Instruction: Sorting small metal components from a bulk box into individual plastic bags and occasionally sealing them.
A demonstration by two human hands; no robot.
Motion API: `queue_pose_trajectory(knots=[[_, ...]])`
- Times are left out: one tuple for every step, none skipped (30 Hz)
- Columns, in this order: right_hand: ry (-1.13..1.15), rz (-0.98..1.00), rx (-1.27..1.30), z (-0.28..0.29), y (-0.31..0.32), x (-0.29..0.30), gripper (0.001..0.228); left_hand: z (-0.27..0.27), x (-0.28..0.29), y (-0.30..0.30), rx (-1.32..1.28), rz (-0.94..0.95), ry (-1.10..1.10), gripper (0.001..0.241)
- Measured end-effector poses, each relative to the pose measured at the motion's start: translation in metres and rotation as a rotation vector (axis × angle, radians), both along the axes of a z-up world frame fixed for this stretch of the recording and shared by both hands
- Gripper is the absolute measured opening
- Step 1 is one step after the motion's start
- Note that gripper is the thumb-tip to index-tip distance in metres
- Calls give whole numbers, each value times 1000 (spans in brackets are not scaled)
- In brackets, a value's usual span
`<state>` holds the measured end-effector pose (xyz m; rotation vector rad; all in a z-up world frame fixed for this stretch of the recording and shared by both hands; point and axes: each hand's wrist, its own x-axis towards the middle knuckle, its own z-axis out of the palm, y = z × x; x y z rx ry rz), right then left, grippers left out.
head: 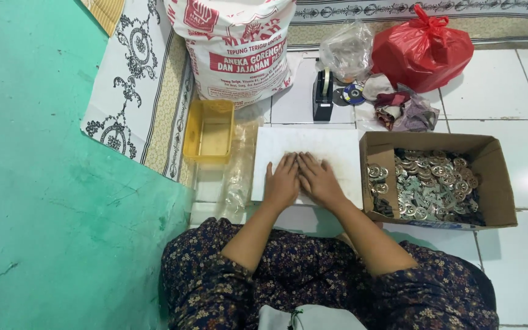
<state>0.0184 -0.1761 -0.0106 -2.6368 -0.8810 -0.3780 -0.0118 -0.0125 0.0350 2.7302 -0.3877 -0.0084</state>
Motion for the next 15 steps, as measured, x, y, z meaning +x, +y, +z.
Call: queue_pose_trajectory(knots=[[-1,-2,0,0,-4,-3,51,3,-6,-1,0,-2,-1,46],[45,12,-2,-1,-8,-6,51,6,-11,-1,-10,-5,19,48],[91,28,-6,-1,-13,-8,50,9,-16,-2,-23,-5,38,49],[89,29,-8,1,-14,0,50,15,-13,-2,-25,-4,36,49],[101,38,-39,1,-15,3,47,19,-15,-1,-62,9,70,48],[113,47,-69,1,-16,5,45,24,-17,0,-99,23,105,47],[120,47,-70,-1,-18,13,45,4,-11,3,-99,23,112,47],[241,-21,104,-2,-20,22,33,-16,-5,7,-223,100,52,38],[348,-89,281,-1,-21,36,24,-33,6,11,-345,176,-19,31],[345,-89,283,-4,-19,42,24,-36,3,10,-344,174,-22,31],[371,-167,305,-7,-17,48,29,-38,1,8,-386,376,-53,33],[396,-246,326,-10,-14,55,39,-40,-2,6,-427,577,-85,41],[400,-245,326,-17,-10,58,39,-44,-2,6,-425,579,-82,41],[503,-288,308,-23,-5,61,51,-47,-3,7,-328,638,77,47],[604,-328,287,-30,0,64,63,-51,-3,8,-230,695,234,57]])
